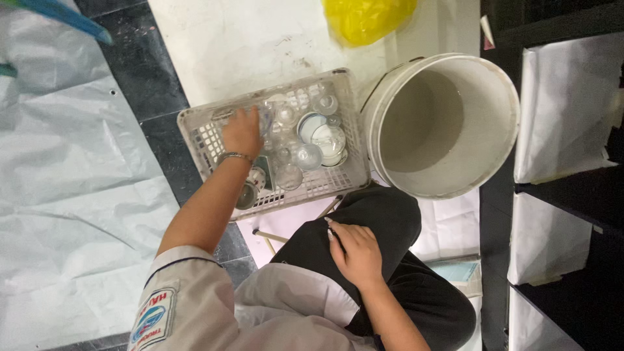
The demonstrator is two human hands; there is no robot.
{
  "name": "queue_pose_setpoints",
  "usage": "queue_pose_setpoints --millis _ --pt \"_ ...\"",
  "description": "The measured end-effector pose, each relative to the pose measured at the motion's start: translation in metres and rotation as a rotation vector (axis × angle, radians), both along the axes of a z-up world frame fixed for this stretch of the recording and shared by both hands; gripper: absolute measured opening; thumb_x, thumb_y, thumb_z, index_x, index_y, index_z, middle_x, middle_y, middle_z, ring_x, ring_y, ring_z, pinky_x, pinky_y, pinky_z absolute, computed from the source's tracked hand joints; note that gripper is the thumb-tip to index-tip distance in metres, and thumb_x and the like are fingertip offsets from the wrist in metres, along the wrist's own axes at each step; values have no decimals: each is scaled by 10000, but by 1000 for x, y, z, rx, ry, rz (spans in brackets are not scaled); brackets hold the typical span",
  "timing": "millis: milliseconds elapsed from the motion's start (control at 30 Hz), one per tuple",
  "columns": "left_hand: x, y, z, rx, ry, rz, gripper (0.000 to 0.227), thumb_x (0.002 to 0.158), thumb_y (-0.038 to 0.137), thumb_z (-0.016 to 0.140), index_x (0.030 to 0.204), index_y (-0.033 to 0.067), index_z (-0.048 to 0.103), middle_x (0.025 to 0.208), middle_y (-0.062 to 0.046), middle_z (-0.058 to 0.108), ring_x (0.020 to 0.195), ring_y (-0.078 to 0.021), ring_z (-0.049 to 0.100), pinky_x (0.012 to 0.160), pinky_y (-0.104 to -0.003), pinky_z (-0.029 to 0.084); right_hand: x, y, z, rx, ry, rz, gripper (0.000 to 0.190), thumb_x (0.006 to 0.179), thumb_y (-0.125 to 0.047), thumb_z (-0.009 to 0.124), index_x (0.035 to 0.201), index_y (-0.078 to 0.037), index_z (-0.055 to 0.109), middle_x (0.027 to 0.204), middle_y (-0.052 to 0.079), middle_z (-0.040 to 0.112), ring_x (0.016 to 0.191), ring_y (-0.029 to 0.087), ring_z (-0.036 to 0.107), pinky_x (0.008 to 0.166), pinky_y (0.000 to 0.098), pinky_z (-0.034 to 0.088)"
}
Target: The person sits on the floor and washes glassware. They pick up glasses from a plastic basket, wipe them with newspaper, and then wash them in a bucket of water before placing them back in the basket.
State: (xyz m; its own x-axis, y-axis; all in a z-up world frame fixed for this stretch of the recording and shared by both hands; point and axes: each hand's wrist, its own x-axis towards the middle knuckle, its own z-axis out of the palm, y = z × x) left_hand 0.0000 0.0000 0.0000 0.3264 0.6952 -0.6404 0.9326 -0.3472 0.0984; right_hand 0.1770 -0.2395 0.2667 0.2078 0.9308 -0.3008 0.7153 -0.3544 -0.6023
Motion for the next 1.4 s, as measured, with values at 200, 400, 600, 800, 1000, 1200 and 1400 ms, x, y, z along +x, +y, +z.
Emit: queue_pose_setpoints --millis 200,400,600,800,1000,1200,1400 --pt "74 -2 -13 162 -222 -106 821 702 279 844 1439 170 499 1344 -192 566 996 -361 662 778 -495 553 9 5 11 88 34 -23 268 876 -94 708 1143 -72 723 982 89 743 909 262 705 839 389 523" --pt "100 -16 -59 317 -171 -372 562 896 126 621 1451 170 541 1418 -183 587 926 -324 671 718 -480 552 20 1 11 67 70 -4 257 904 -115 695 1156 -74 725 986 64 745 907 231 711 846 385 520" --pt "122 -28 -117 410 -121 -523 434 951 214 590 1381 162 572 1362 -136 609 1061 -333 644 837 -491 512 26 -5 13 76 89 23 291 877 -100 685 1163 -60 724 1002 52 735 913 246 691 841 389 511" --pt "134 -37 -129 540 -51 -560 426 909 225 591 1316 100 603 1367 -140 560 1009 -347 627 796 -484 496 32 -3 14 87 136 24 278 884 -104 693 1157 -57 719 1017 49 739 912 234 695 834 382 513" --pt "139 -43 -136 516 -44 -593 420 939 205 593 1332 57 621 1344 -139 561 1036 -359 605 802 -481 488 33 -6 11 100 146 8 286 874 -91 708 1158 -60 729 1003 40 746 902 224 700 821 372 517" --pt "153 -39 -152 406 65 -633 399 954 221 552 1308 46 609 1322 -151 567 1068 -370 602 762 -495 490 34 -8 10 91 134 26 307 854 -74 726 1161 -57 725 1014 42 748 916 220 705 827 363 519" --pt "153 -37 -170 372 -25 -594 403 988 201 531 1358 65 616 1351 -116 571 1203 -290 581 946 -468 461 31 -6 7 92 125 0 280 857 -52 740 1137 -62 733 994 24 759 892 197 709 803 343 516"
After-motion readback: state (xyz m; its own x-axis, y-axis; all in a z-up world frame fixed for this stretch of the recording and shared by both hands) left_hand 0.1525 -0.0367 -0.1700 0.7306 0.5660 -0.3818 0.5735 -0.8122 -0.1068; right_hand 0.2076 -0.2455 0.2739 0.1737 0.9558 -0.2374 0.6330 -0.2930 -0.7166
